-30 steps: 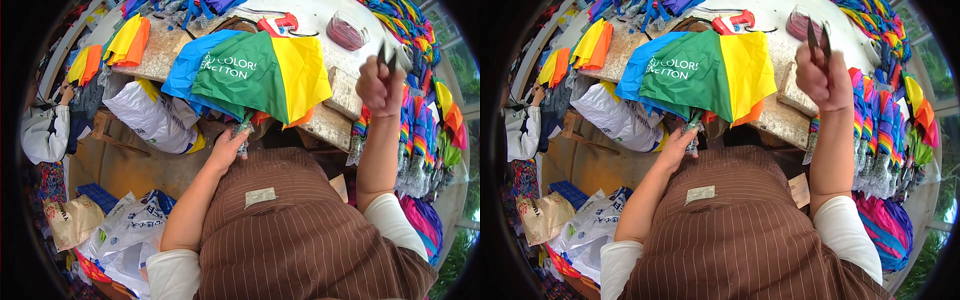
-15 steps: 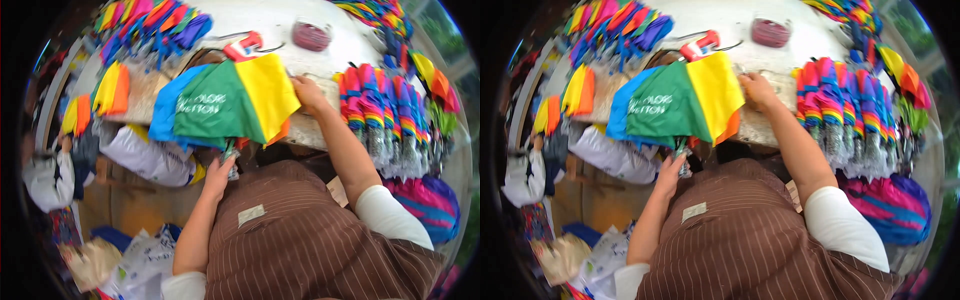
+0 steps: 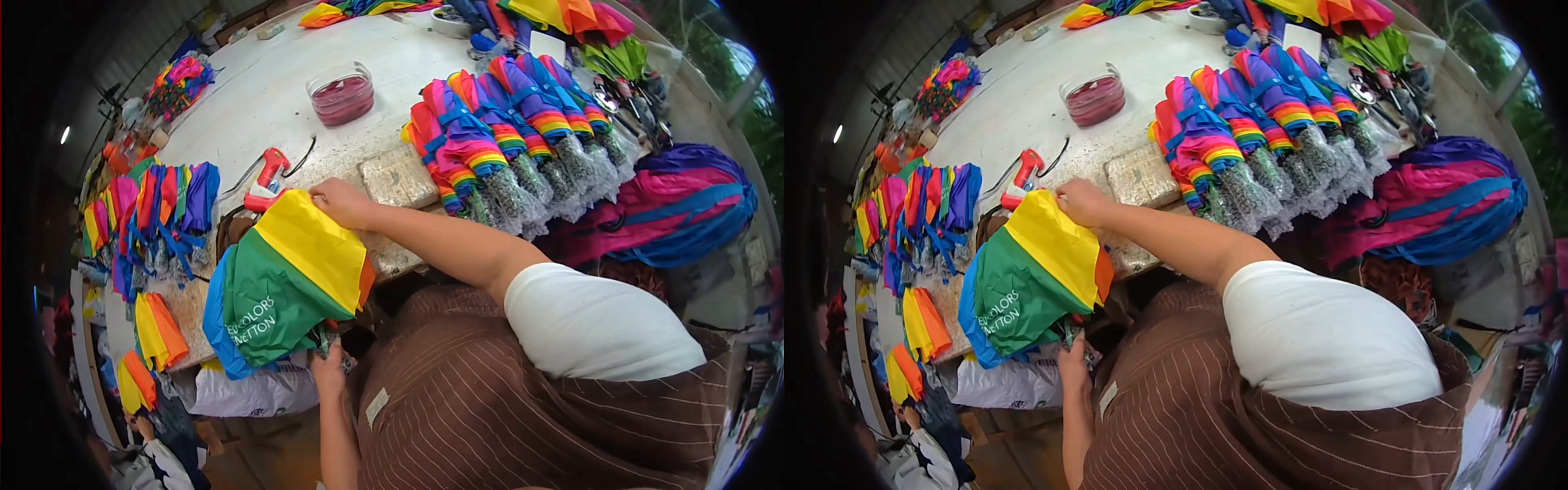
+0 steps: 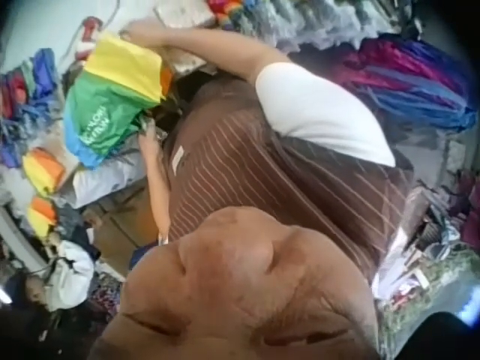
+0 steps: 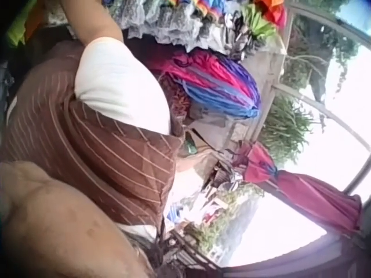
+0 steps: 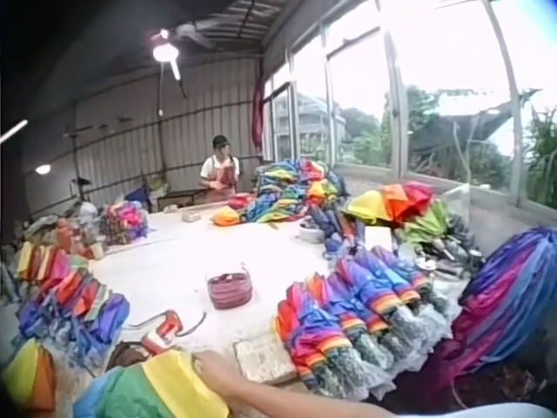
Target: Folding and securing the fabric of rainbow-colored umbrellas at a manufacturing workstation.
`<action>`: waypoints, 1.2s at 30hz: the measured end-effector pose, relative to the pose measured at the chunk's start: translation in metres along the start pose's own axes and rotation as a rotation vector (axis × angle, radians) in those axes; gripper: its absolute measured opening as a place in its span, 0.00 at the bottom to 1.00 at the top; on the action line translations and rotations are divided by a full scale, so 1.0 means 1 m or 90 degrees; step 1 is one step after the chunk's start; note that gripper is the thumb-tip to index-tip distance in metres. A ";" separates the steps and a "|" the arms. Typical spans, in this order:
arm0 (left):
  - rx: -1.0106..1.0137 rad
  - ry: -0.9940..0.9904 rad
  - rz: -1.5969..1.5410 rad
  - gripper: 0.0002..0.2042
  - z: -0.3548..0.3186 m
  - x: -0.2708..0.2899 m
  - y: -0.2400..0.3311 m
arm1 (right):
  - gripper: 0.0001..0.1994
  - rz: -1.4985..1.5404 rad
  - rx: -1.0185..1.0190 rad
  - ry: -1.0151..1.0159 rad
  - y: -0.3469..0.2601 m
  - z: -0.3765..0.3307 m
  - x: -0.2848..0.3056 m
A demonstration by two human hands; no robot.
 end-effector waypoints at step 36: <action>-0.123 -0.072 0.279 0.14 -0.085 0.063 0.012 | 0.11 0.435 0.561 -0.354 -0.211 -0.097 0.128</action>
Point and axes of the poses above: each hand's wrist, its own z-axis towards the middle knuckle, its own x-axis out of the back of the hand, y = z × x, the point moved 3 cm from there along z, towards the middle knuckle, and after that the axes turned 2 degrees about -y, right-handed, at the moved point
